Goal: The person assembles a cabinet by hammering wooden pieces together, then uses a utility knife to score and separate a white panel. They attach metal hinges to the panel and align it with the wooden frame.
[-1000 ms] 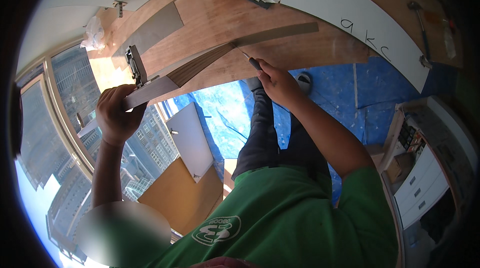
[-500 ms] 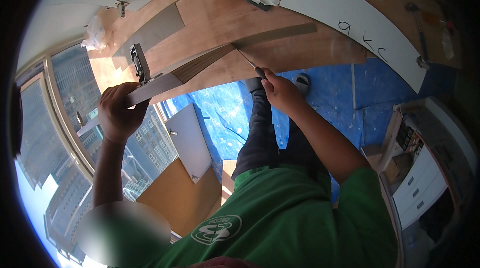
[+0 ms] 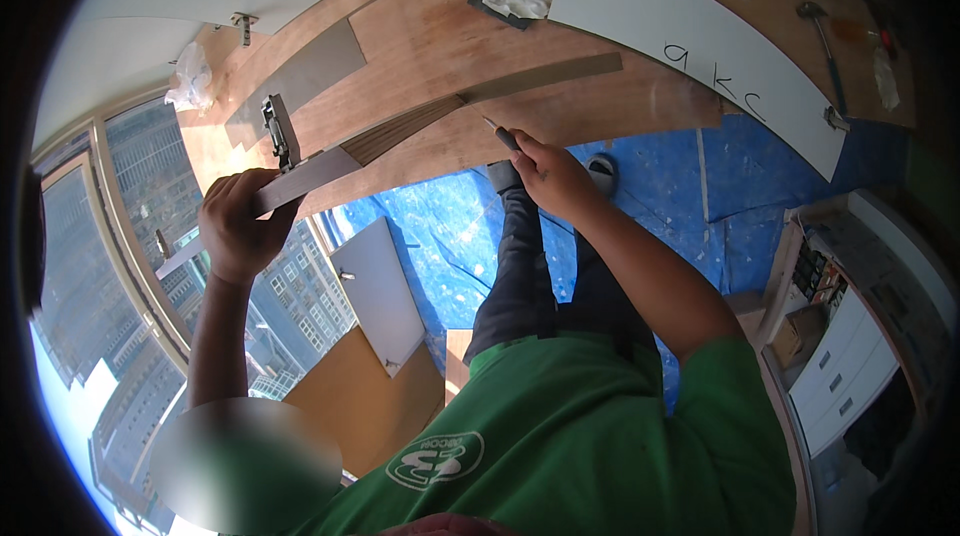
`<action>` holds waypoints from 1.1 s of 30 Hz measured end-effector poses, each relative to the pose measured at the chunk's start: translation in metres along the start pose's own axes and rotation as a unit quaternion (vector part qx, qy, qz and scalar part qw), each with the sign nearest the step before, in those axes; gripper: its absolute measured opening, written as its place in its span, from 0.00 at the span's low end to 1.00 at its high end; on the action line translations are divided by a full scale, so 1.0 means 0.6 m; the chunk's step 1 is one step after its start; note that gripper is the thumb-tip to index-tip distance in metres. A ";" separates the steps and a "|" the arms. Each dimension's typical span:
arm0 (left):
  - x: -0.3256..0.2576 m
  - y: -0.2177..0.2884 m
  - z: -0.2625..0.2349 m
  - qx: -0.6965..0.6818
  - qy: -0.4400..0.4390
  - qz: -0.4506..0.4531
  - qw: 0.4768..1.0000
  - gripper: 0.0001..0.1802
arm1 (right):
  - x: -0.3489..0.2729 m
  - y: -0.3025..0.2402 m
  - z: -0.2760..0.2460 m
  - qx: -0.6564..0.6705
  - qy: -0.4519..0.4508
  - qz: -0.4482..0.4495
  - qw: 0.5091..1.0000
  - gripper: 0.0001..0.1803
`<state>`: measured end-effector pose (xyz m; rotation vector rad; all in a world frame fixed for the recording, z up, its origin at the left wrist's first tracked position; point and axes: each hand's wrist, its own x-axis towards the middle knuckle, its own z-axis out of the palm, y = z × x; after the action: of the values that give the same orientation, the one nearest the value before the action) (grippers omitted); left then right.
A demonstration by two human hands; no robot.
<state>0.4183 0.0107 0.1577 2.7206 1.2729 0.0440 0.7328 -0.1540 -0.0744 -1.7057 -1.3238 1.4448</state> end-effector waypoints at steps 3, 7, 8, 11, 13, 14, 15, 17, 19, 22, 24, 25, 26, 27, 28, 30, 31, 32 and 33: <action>0.002 0.005 0.001 0.002 0.009 0.002 1.000 0.11 | 0.022 0.022 0.016 -0.025 0.020 -0.044 0.999 0.23; -0.005 0.004 0.005 0.001 0.013 0.001 1.000 0.10 | 0.027 0.012 0.015 -0.020 -0.033 0.027 0.999 0.24; -0.005 0.005 0.005 0.005 0.014 0.002 1.000 0.10 | 0.028 0.017 0.018 -0.030 -0.024 0.019 0.999 0.24; -0.007 0.010 0.006 0.011 0.013 -0.002 1.000 0.10 | 0.027 0.014 0.019 -0.057 -0.006 0.011 0.998 0.24; -0.011 0.010 0.005 0.014 0.013 -0.007 1.000 0.11 | 0.026 -0.005 0.015 -0.067 0.000 0.023 0.997 0.23; -0.013 0.011 0.006 0.009 0.016 -0.007 1.000 0.11 | 0.020 -0.008 0.012 -0.087 -0.007 0.032 0.996 0.23; -0.015 0.011 0.010 0.004 0.019 -0.006 1.000 0.11 | 0.010 -0.009 0.007 -0.106 -0.014 0.040 0.994 0.23; -0.014 0.008 0.006 0.001 0.018 -0.008 1.000 0.11 | -0.011 -0.010 0.003 -0.123 -0.017 0.043 0.991 0.24; -0.014 0.010 0.003 -0.002 0.002 -0.017 1.000 0.11 | -0.037 -0.008 -0.002 -0.125 -0.016 0.042 0.991 0.26; -0.021 0.008 0.006 -0.004 0.012 -0.007 1.000 0.12 | -0.029 -0.039 -0.034 -0.099 -0.068 0.114 0.986 0.27; -0.021 0.010 0.008 -0.001 0.022 -0.004 1.000 0.12 | -0.049 -0.035 -0.040 -0.076 -0.071 0.097 0.990 0.28; -0.022 0.011 0.008 0.000 0.021 -0.005 1.000 0.12 | -0.059 -0.030 -0.040 -0.065 -0.076 0.089 0.991 0.29; -0.025 0.012 0.007 0.002 0.019 -0.007 1.000 0.12 | -0.052 -0.023 -0.036 -0.094 -0.021 0.035 0.995 0.28; -0.029 0.014 0.007 0.003 0.018 -0.011 1.000 0.11 | -0.033 -0.012 -0.032 -0.122 0.032 -0.020 0.992 0.28; -0.029 0.015 0.007 0.002 0.014 -0.014 1.000 0.11 | -0.009 -0.006 -0.032 -0.147 0.088 -0.075 0.982 0.27; -0.032 0.016 0.004 0.002 0.011 -0.022 1.000 0.11 | 0.065 -0.066 -0.054 -0.242 0.033 -0.025 0.969 0.25; -0.031 0.018 0.000 0.003 0.015 -0.015 1.000 0.11 | 0.107 -0.056 -0.051 -0.280 0.062 -0.096 0.953 0.24; -0.030 0.018 0.000 0.005 0.021 -0.008 1.000 0.11 | 0.150 -0.043 -0.045 -0.317 0.091 -0.166 0.929 0.23; -0.027 0.015 0.009 0.002 0.018 -0.007 1.000 0.11 | 0.192 -0.035 -0.035 -0.336 0.096 -0.190 0.917 0.23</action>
<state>0.4153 -0.0079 0.1541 2.7257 1.3026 0.0896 0.7391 -0.0375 -0.0979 -1.7723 -2.0458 0.6068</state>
